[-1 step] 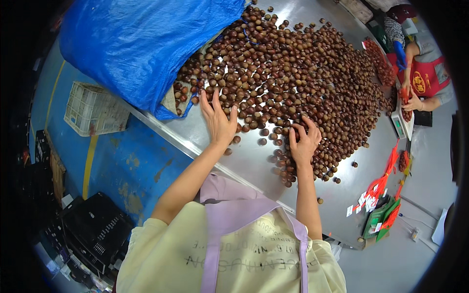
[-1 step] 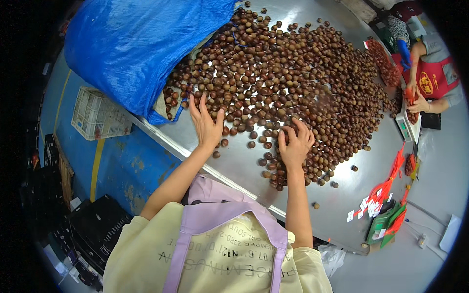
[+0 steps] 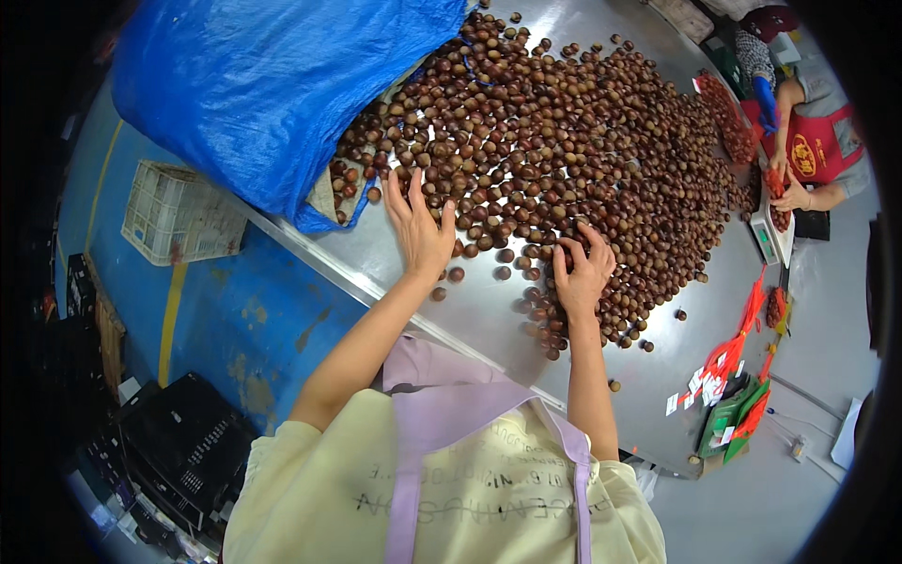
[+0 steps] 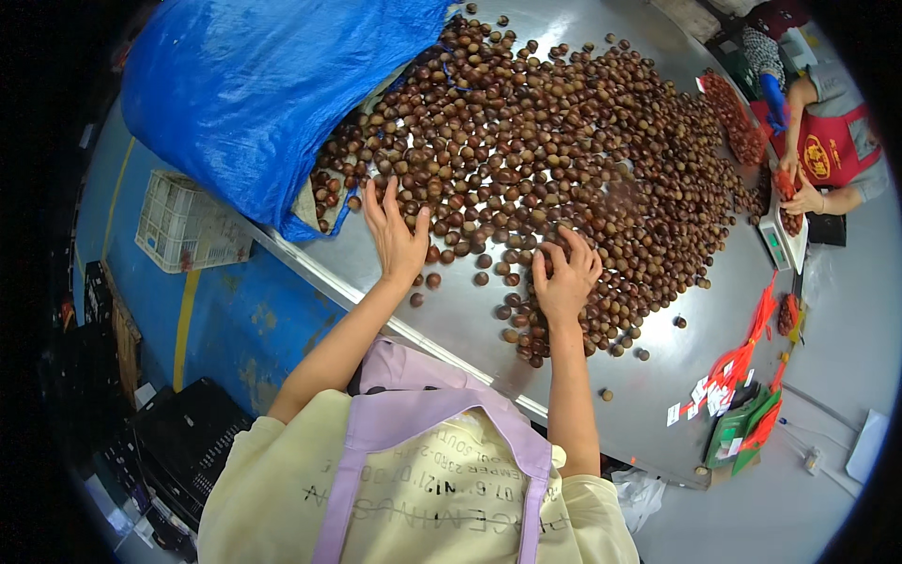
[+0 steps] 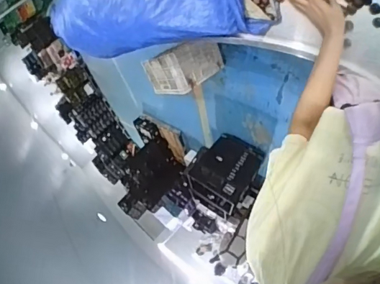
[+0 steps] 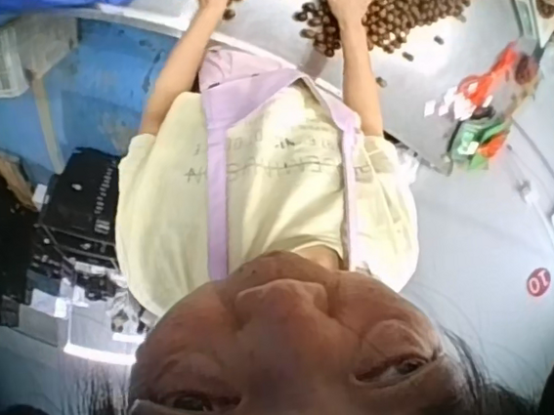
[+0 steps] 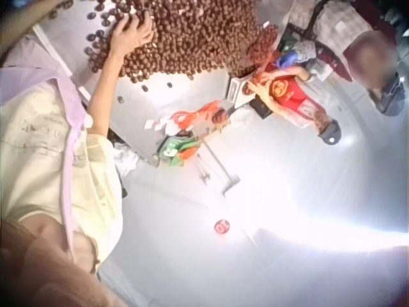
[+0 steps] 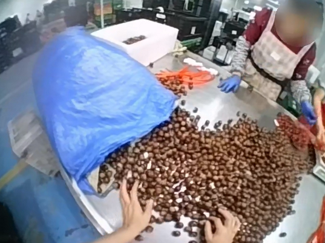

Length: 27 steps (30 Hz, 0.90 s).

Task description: The person spreads and sorts chestnuts on a large metal table, moving them by hand to separate and organize them. Another person wearing blue gloves also handles chestnuts nearby, and a third person weighs chestnuts on a digital scale.

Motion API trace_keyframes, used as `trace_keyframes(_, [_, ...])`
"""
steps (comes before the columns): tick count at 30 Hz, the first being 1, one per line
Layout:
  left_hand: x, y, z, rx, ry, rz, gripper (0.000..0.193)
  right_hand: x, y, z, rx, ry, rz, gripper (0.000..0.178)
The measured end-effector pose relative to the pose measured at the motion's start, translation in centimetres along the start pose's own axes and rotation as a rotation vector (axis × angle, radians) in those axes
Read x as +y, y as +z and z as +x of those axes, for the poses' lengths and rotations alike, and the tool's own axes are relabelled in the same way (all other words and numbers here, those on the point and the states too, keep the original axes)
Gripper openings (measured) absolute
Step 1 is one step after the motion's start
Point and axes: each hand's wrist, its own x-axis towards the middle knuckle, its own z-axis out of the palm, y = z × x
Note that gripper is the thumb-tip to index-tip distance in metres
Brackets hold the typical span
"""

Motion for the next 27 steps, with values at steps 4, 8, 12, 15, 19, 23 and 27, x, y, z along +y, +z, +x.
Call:
trace_keyframes(4, [1.0,2.1,1.4,-0.092,0.058,-0.091,0.067,0.0,0.0,0.0,0.014,0.005,0.002,0.013])
trace_keyframes(8, [2.7,4.2,2.0,-0.146,0.16,-0.075,0.068,0.1,0.2,0.0,0.024,0.005,0.01,0.011])
trace_keyframes(12, [4.6,5.9,2.5,-0.427,0.297,-0.16,0.064,0.2,0.1,0.0,0.006,0.01,0.012,0.011])
trace_keyframes(15, [5.9,6.1,3.6,-0.616,0.355,-0.154,0.064,0.5,-0.3,0.5,-0.101,-0.001,0.049,0.014])
trace_keyframes(19, [6.7,2.4,3.0,-0.587,0.411,-0.099,0.071,0.3,-4.0,-0.9,-0.1,0.079,0.115,0.042])
trace_keyframes(23, [3.4,-2.3,-0.4,-0.511,0.421,-0.081,0.085,1.8,-7.5,-5.8,-0.061,0.189,0.028,0.061])
trace_keyframes(27, [0.6,-6.8,-3.9,-0.531,0.336,-0.033,0.087,1.3,-8.9,-10.2,-0.095,0.285,-0.008,0.063])
